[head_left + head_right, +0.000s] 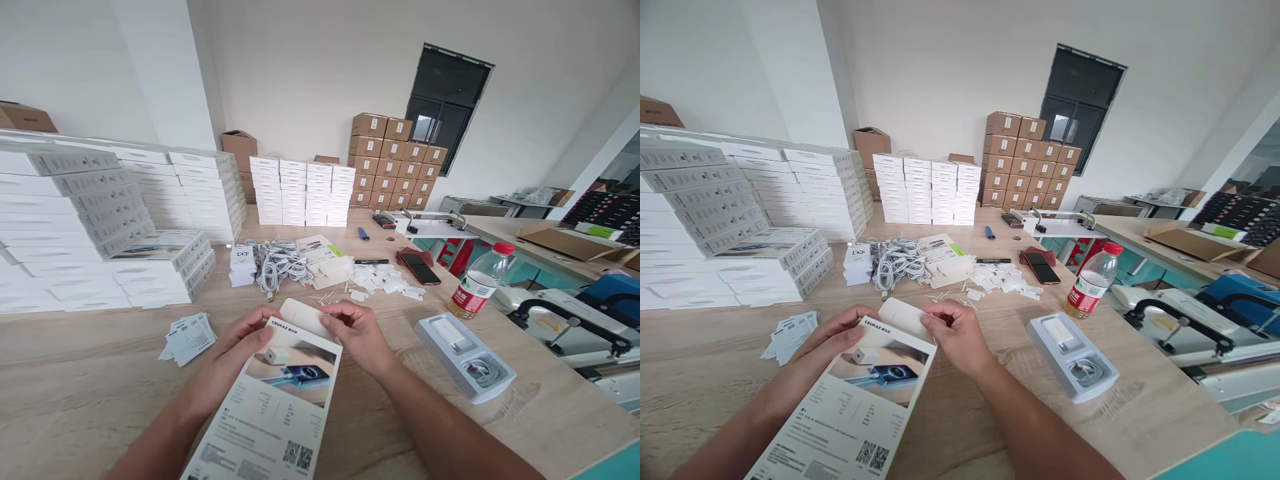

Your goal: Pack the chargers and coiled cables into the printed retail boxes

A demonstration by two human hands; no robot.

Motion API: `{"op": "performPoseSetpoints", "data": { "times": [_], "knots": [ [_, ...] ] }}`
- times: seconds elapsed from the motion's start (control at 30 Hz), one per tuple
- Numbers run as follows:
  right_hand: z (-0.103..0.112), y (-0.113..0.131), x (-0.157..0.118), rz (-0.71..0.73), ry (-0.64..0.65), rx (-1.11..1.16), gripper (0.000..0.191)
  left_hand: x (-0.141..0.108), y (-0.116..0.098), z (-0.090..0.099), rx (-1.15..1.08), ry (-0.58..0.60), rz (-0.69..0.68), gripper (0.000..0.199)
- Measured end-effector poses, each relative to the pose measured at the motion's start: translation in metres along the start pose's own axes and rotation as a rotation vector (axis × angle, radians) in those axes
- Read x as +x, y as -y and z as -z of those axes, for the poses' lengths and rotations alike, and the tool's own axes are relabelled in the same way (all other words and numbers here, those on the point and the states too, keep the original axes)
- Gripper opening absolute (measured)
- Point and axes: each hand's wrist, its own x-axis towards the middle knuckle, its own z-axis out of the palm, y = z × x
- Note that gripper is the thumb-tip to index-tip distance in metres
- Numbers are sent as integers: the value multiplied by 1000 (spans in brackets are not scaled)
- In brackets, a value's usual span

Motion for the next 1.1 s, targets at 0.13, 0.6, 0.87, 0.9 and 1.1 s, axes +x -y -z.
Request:
{"op": "performPoseSetpoints", "data": {
  "times": [0.13, 0.6, 0.87, 0.9, 1.1],
  "knots": [
    [-1, 2, -1, 99, -28, -102, 11, -3, -2, -7, -21, -63, -1, 37],
    [4, 2, 1, -112, 87, 80, 26, 5, 4, 3, 115, 117, -36, 29],
    [-4, -5, 1, -525, 110, 429, 42, 5, 10, 7, 215, 192, -94, 26],
    [-4, -6, 0, -512, 137, 379, 41, 5, 9, 7, 231, 195, -102, 26],
    [2, -4, -4, -259, 225, 101, 35, 6, 10, 6, 148, 171, -25, 37]
  ]
}}
